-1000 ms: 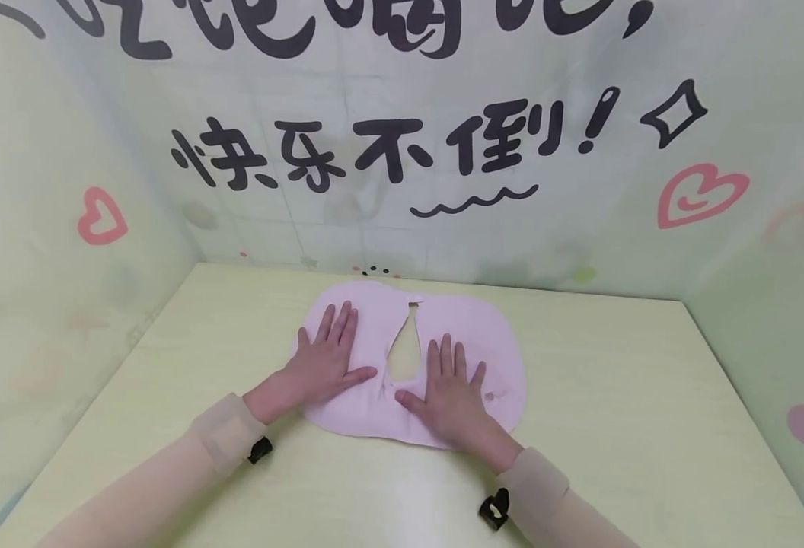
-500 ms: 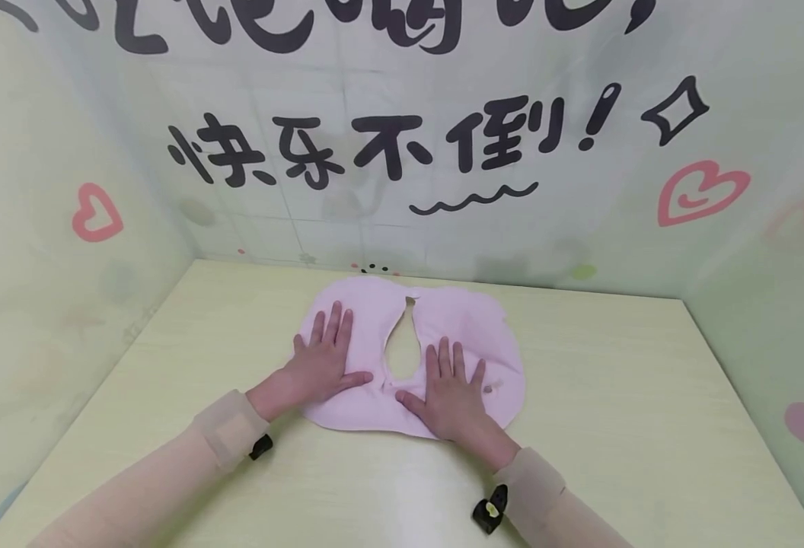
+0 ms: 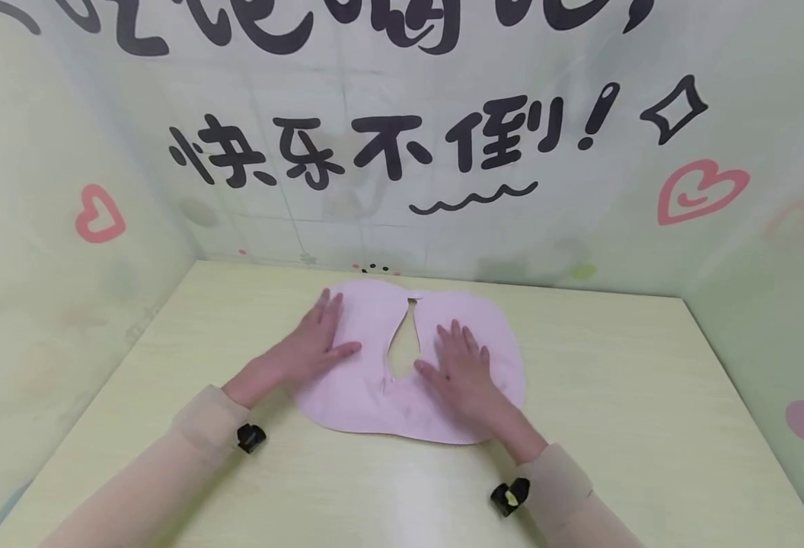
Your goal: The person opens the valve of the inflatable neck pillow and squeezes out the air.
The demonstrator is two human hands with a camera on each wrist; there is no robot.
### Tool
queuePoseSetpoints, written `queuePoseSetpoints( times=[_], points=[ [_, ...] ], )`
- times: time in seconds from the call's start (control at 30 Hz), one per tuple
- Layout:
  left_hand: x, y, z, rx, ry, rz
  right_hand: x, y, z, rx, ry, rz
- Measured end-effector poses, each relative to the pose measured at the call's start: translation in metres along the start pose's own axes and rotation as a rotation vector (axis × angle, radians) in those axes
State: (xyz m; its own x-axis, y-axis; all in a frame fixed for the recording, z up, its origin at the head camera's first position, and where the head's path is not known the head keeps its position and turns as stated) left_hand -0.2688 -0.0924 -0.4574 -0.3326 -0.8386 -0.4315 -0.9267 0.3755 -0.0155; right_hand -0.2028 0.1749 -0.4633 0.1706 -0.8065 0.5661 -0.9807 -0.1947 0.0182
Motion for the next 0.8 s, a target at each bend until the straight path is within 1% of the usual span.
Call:
queuePoseSetpoints(
  times=[0.03, 0.1, 0.17, 0.23, 0.3, 0.37, 0.4, 0.47, 0.53, 0.6, 0.63, 0.7, 0.8],
  points=[
    [0.005, 0.002, -0.007, -0.039, -0.061, -0.013, -0.004, 0.003, -0.01, -0.036, 0.057, 0.013],
    [0.017, 0.007, -0.02, -0.111, -0.17, -0.063, -0.018, 0.01, -0.03, -0.111, 0.156, 0.06],
    [0.03, 0.01, -0.03, -0.153, -0.279, -0.146, -0.037, 0.014, -0.047, -0.172, 0.227, 0.137],
    [0.041, 0.011, -0.036, -0.158, -0.377, -0.256, -0.056, 0.016, -0.06, -0.195, 0.271, 0.241],
    [0.052, 0.011, -0.039, -0.143, -0.435, -0.352, -0.073, 0.017, -0.068, -0.189, 0.302, 0.338],
    [0.059, 0.011, -0.04, -0.114, -0.448, -0.415, -0.084, 0.016, -0.072, -0.167, 0.352, 0.413],
    [0.062, 0.01, -0.041, -0.103, -0.449, -0.432, -0.088, 0.016, -0.072, -0.152, 0.389, 0.44],
    [0.065, 0.01, -0.04, -0.082, -0.44, -0.443, -0.091, 0.016, -0.072, -0.123, 0.467, 0.471],
    [0.067, 0.01, -0.039, -0.063, -0.41, -0.43, -0.093, 0.016, -0.07, -0.088, 0.55, 0.493],
    [0.068, 0.01, -0.036, -0.048, -0.397, -0.416, -0.093, 0.016, -0.068, -0.054, 0.597, 0.51],
    [0.069, 0.01, -0.034, -0.047, -0.395, -0.411, -0.094, 0.015, -0.067, -0.042, 0.598, 0.515],
    [0.07, 0.011, -0.031, -0.056, -0.398, -0.397, -0.095, 0.015, -0.065, -0.042, 0.597, 0.525],
    [0.071, 0.012, -0.028, -0.093, -0.424, -0.385, -0.099, 0.017, -0.066, -0.109, 0.566, 0.526]
  ],
)
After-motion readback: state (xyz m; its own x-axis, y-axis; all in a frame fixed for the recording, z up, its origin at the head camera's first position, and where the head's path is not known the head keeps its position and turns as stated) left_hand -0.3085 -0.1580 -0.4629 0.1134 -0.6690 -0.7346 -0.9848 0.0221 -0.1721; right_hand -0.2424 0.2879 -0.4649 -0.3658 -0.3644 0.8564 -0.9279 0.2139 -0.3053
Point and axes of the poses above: each hand's wrist, its own y-axis towards the middle knuckle, its own z-axis out of the palm, x = y × z, the point moved 4 cm from there along y, towards the middle knuckle, and after that the axes turned 4 degrees about -x, right-handed, at the moved point
